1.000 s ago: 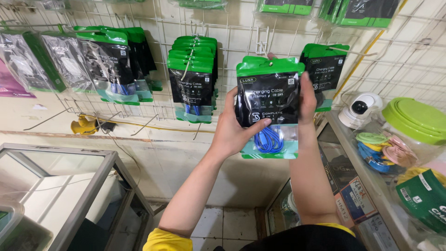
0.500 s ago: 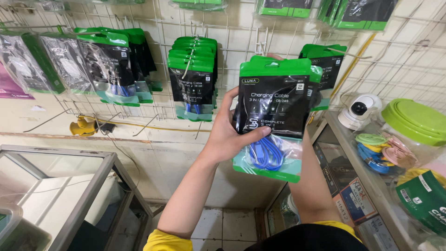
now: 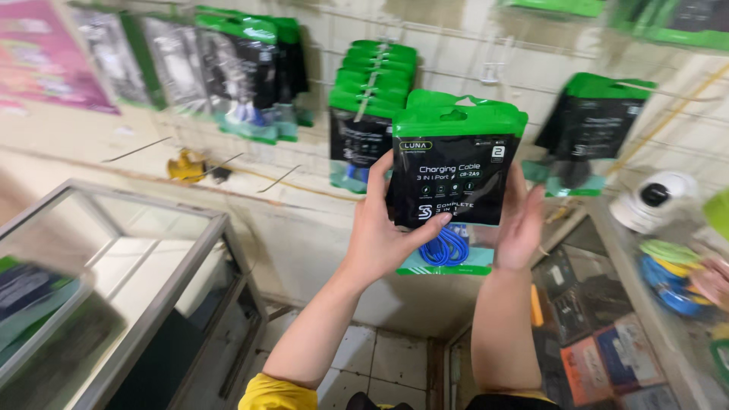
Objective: The person takes packaged charging cables from a display rack and places them into a clear plastic container on a glass counter.
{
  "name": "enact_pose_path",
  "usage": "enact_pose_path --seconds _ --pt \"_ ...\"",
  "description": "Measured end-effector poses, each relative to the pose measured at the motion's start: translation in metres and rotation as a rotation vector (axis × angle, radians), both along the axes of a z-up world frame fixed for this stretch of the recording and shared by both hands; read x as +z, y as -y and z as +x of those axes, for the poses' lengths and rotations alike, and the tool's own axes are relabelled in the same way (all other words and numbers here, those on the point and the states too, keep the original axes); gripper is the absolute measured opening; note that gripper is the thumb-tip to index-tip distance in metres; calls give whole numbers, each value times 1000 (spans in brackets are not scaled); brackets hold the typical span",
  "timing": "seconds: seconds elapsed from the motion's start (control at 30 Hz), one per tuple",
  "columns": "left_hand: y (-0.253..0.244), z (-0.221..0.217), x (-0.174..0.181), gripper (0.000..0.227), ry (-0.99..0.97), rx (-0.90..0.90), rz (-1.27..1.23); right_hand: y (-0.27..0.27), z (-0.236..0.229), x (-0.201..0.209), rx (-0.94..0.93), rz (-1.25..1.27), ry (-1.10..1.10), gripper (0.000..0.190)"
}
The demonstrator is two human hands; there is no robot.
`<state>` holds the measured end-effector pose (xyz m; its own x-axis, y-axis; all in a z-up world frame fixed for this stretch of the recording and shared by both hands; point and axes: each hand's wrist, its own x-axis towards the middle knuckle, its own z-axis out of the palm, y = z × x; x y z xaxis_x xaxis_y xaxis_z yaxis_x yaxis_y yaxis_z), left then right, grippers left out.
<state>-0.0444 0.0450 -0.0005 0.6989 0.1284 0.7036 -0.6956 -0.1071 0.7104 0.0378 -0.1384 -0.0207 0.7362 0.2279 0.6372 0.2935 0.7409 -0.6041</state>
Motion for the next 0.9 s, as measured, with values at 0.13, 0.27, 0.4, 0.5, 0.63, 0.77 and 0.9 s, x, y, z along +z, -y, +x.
enact_pose_path --seconds 0.13,0.27,0.4,0.5,0.63,0.77,0.9 --pt "-33 -17 -15 94 -26 179 -78 -42 -28 -9 -255 -382 323 74" --pt "-72 -35 -34 94 79 335 -252 -99 -52 -24 -320 -617 372 74" --pt "-121 -65 -50 88 127 670 -209 -178 -72 -48 -245 -553 413 66" --pt "-162 -110 -59 102 -10 593 -263 -240 -79 -61 -199 -603 372 54" --pt "-226 -172 -71 112 52 910 32 -326 -104 -72 105 -562 273 55" --pt "-283 -236 -82 117 -280 1308 93 -404 -150 -84 494 -482 298 63" --pt "-331 -289 -85 106 -457 1509 34 -477 -197 -103 709 -504 257 72"
